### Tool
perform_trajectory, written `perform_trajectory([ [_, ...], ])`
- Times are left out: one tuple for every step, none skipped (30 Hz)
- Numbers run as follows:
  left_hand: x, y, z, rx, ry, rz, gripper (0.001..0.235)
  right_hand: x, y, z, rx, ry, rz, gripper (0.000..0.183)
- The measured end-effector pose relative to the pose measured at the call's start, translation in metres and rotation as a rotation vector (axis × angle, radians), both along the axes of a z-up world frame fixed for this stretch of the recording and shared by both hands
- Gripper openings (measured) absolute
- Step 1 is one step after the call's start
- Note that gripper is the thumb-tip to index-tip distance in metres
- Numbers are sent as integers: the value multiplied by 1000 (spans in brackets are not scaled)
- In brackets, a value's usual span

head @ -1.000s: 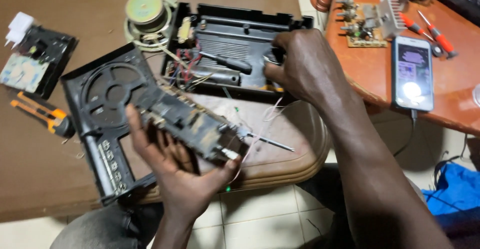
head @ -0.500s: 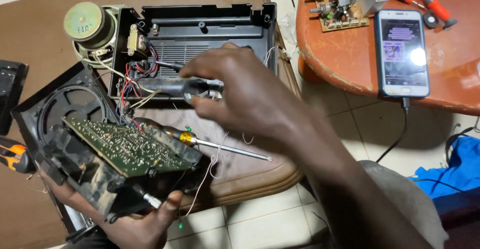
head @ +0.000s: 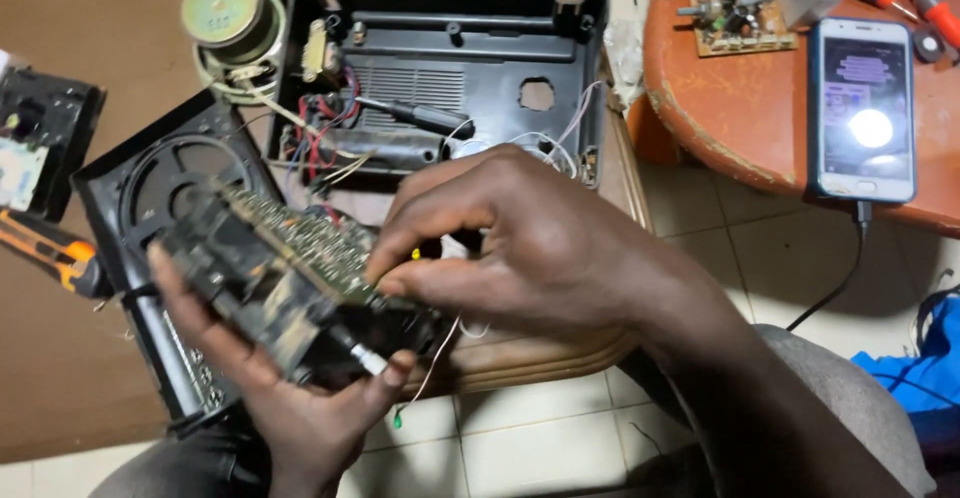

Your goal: The person holds a circuit board with an LCD screen and uses a screwdriver to adjust components on the board. They repeatedly probe and turn small parts while the board remains in hand.

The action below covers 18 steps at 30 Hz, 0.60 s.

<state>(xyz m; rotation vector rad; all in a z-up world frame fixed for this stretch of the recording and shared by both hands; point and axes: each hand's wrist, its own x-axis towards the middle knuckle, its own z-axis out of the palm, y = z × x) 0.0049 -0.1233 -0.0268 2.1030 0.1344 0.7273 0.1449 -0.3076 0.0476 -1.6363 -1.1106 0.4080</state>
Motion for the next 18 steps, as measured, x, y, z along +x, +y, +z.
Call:
perform_trajectory([
  [3, -4, 7, -135, -3, -42, 130, 1, 0, 3, -20, -19, -15, 16],
  [4, -4, 8, -140, -9, -27, 130, 2, 0, 3, -24, -24, 0, 16],
  [3, -4, 9, -160, 11, -57, 128, 2, 1, 3, -21, -52, 2, 15],
  [1, -3, 10, -179, 31, -87, 126, 3, 3, 3, -17, -80, 4, 13],
  [4, -5, 12, -190, 21, -58, 126, 3, 2, 2, -27, -86, 34, 13],
  [7, -6, 14, -322, -14, -159, 127, 2, 2, 2, -37, -114, 20, 10],
  [9, -7, 15, -452, -58, -256, 128, 3, 3, 1, -46, -147, 12, 8],
  [12, -8, 10, -459, -77, -223, 128, 2, -1, -2, -54, -158, 48, 8],
  [14, -8, 6, -495, -58, -257, 129, 2, -3, -4, -119, -149, -12, 9],
  [16, -7, 3, -531, -41, -292, 130, 3, -5, -6, -184, -144, -73, 10],
  [16, -7, 6, -539, -62, -246, 130, 2, -6, -6, -190, -156, -24, 10],
  [17, -6, 10, -456, -33, -242, 130, 2, -6, -7, -233, -167, -81, 19],
  [18, -4, 14, -376, -1, -238, 131, 3, -7, -7, -275, -183, -139, 28],
  [20, -5, 13, -386, -20, -193, 131, 6, -13, -18, -281, -199, -92, 28],
  [22, -6, 11, -364, 16, -174, 134, 10, -20, -29, -311, -122, -190, 14],
  [25, -6, 9, -343, 52, -154, 136, 16, -27, -40, -343, -47, -288, 8],
  [28, -9, 5, -357, 44, -116, 136, 18, -31, -45, -354, -56, -249, 8],
  [31, -10, 1, -309, 22, -132, 138, 22, -35, -50, -354, -80, -316, 20],
])
